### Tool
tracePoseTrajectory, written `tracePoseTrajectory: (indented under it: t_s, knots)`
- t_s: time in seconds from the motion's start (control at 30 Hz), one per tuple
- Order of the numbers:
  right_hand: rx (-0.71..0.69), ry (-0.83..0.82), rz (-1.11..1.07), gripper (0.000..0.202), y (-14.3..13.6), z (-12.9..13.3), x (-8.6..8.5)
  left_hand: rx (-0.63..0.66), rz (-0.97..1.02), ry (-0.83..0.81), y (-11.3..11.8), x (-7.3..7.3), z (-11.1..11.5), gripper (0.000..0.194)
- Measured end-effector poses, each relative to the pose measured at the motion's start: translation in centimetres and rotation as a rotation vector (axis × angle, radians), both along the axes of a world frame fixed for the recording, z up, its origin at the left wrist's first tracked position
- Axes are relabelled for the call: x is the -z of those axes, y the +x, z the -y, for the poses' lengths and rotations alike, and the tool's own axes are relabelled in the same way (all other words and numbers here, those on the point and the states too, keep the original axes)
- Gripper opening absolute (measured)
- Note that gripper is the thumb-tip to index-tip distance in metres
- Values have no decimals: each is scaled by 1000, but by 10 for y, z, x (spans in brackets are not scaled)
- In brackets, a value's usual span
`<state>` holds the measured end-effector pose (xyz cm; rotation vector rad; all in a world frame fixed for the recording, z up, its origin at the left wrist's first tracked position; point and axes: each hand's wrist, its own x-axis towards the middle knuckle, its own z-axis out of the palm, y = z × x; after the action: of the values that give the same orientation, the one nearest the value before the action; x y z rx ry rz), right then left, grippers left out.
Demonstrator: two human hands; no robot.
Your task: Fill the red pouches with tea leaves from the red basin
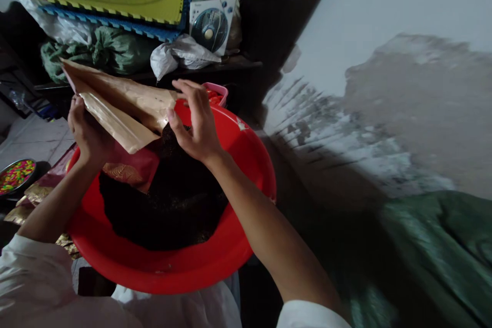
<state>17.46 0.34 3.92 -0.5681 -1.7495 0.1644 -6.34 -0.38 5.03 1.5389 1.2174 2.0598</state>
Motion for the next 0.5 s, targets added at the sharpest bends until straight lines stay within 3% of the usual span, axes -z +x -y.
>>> tracePoseTrajectory:
  t_s: [0.2,0.27,0.4,0.5]
  knots:
    - [-102,-233,142,40,-6,-1,2,11,-22,-10,0,-9,3,32]
    - [-107,-196,136,41,-5,0,1,33,36,-23,5,-10,6,34]
    - [38,-60,14,38,6,-11,3,157,57,-83,14,-10,10,39]
    - [89,-56,-31,33,16,-25,7,210,20,-128,13,-5,7,39]
